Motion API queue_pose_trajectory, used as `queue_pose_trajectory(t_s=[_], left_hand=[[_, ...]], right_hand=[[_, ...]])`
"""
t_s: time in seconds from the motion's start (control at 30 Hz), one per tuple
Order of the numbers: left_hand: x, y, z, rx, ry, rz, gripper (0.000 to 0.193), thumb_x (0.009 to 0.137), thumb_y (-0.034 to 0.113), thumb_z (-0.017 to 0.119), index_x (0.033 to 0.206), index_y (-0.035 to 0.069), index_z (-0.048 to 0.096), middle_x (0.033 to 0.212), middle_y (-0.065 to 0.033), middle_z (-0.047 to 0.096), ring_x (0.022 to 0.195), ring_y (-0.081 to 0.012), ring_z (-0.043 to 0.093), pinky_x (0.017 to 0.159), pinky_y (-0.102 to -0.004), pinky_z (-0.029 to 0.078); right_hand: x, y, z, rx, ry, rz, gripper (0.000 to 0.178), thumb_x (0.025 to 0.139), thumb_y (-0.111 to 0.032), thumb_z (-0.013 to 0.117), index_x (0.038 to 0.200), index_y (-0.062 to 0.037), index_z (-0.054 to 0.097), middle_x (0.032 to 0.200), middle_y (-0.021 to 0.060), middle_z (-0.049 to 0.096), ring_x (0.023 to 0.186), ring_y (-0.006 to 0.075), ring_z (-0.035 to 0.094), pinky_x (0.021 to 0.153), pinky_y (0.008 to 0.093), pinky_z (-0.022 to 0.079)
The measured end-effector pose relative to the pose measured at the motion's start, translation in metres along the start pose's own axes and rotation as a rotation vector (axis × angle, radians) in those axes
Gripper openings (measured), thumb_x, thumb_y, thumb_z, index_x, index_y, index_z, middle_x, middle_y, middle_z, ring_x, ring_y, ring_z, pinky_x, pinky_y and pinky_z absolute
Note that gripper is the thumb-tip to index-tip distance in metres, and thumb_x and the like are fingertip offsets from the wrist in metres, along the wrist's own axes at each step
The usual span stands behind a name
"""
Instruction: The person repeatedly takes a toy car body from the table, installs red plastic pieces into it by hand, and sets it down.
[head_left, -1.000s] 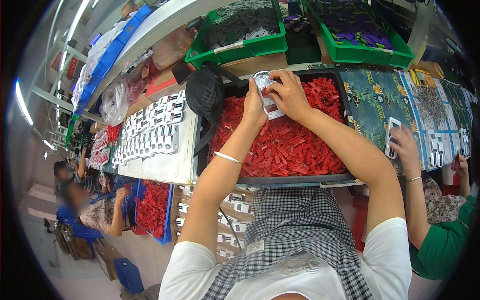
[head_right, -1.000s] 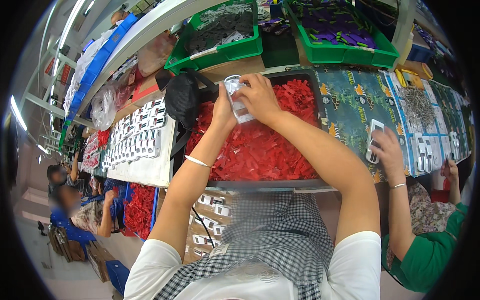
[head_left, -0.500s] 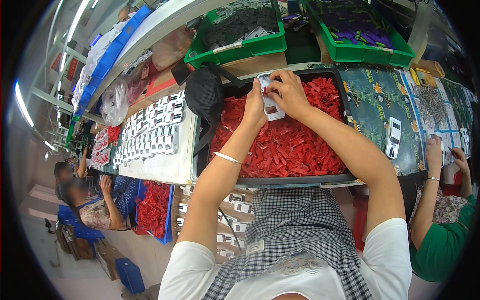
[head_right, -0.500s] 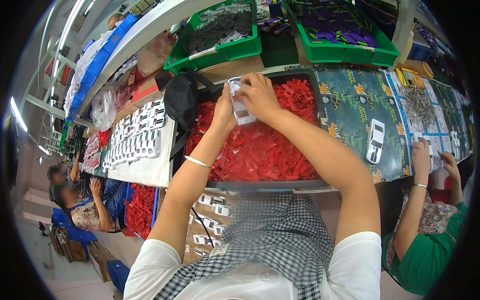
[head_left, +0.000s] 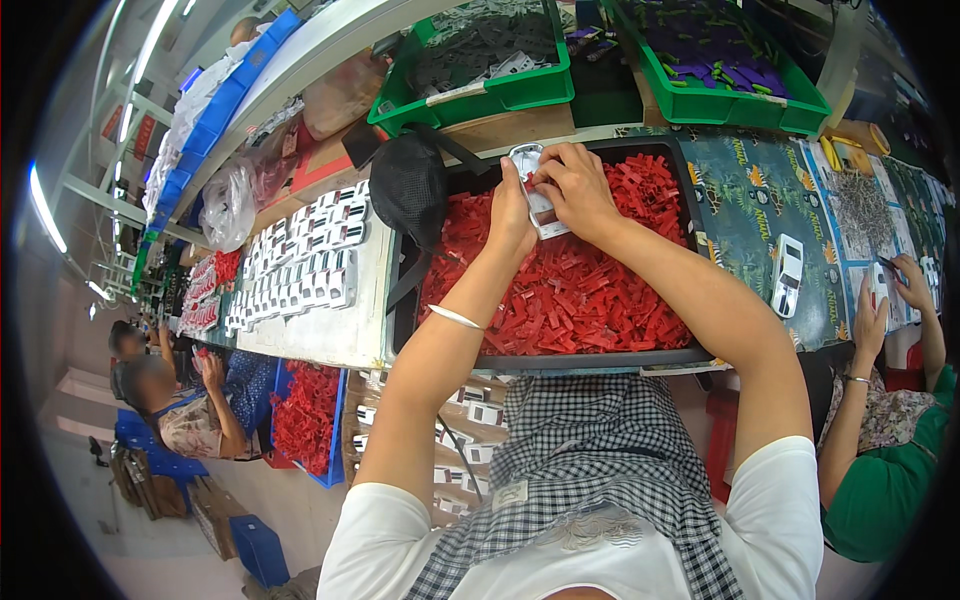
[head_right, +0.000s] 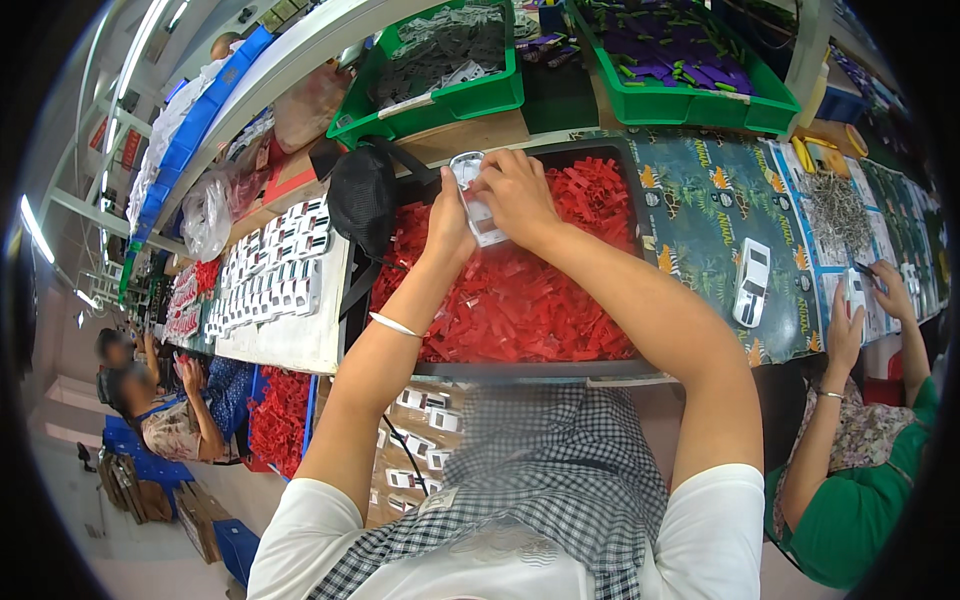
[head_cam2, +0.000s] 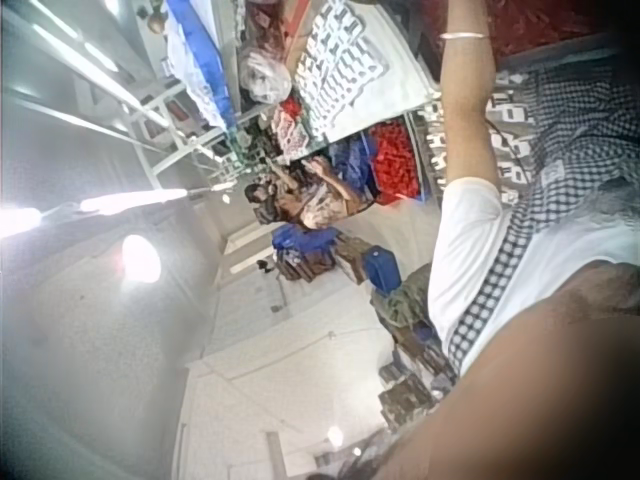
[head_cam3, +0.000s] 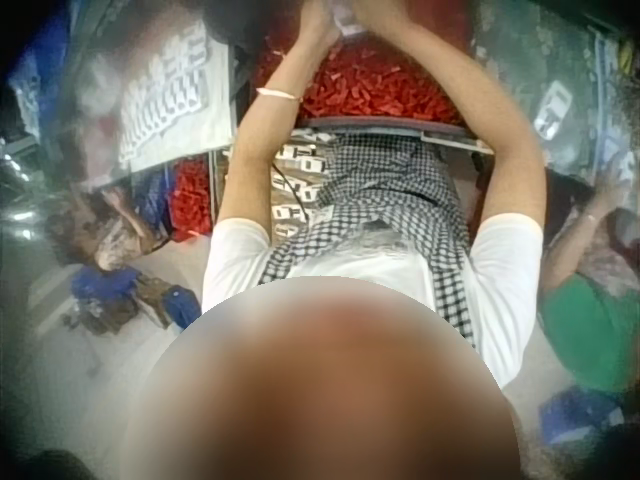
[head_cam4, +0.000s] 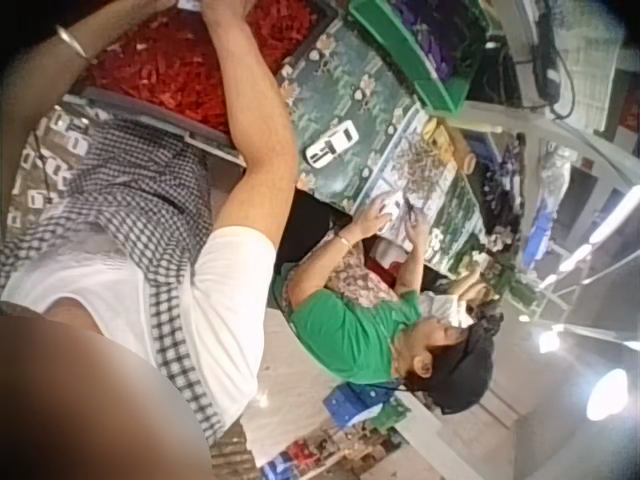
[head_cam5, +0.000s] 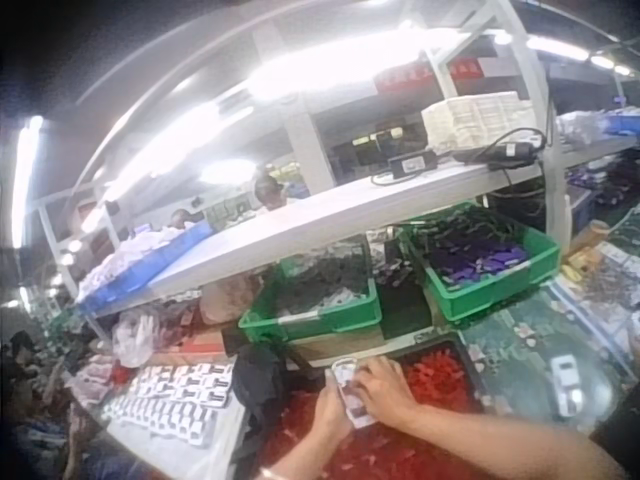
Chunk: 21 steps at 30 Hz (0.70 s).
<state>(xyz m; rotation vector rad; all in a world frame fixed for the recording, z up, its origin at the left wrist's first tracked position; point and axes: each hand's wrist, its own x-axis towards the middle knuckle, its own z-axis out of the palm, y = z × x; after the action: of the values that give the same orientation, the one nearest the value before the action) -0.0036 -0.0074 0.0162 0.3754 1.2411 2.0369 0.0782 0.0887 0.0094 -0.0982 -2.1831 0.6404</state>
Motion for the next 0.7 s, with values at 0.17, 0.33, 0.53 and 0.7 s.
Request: queue_pose_trajectory(t_s=[0.17,0.33,0.53,0.7], left_hand=[[-0.0041,0.0019,0.0019,-0.037,-0.009,0.024,0.054,0.099,0.049,0.030,0.117,0.001,0.049,0.109,-0.0112,0.056,0.097,-0.0217,0.057,0.082,-0.0379,0.050],[-0.0057,0.0022,0.0046,-0.009,-0.023,0.003,0.054,0.098,0.050,0.030,0.116,0.003,0.050,0.108,-0.0097,0.056,0.097,-0.0210,0.057,0.080,-0.0385,0.051],[-0.0020,0.0022,0.0010,0.072,-0.038,0.048,0.029,0.098,0.027,0.042,0.113,0.003,0.051,0.104,-0.0078,0.057,0.087,-0.0167,0.056,0.071,-0.0338,0.050],[-0.0070,0.0013,0.0065,0.197,0.026,0.102,0.023,0.091,0.010,0.044,0.111,0.001,0.052,0.095,-0.0063,0.059,0.079,-0.0141,0.056,0.068,-0.0298,0.048]], right_hand=[[0.0015,-0.0026,0.0003,-0.006,0.042,-0.001,0.008,0.075,-0.009,0.065,0.083,-0.0075,0.065,0.102,0.0060,0.054,0.103,0.0265,0.049,0.088,0.0416,0.036],[0.0016,-0.0004,-0.0017,0.000,0.042,0.016,0.008,0.075,-0.009,0.066,0.082,-0.0077,0.065,0.102,0.0059,0.055,0.103,0.0260,0.049,0.087,0.0407,0.036],[0.0041,-0.0026,-0.0034,0.039,0.086,0.048,0.014,0.072,-0.010,0.070,0.084,-0.0063,0.064,0.102,0.0062,0.055,0.102,0.0267,0.051,0.087,0.0393,0.037],[0.0070,-0.0010,-0.0045,0.056,0.118,0.127,0.034,0.068,-0.008,0.073,0.099,-0.0052,0.059,0.101,0.0078,0.056,0.096,0.0270,0.054,0.085,0.0377,0.041]])
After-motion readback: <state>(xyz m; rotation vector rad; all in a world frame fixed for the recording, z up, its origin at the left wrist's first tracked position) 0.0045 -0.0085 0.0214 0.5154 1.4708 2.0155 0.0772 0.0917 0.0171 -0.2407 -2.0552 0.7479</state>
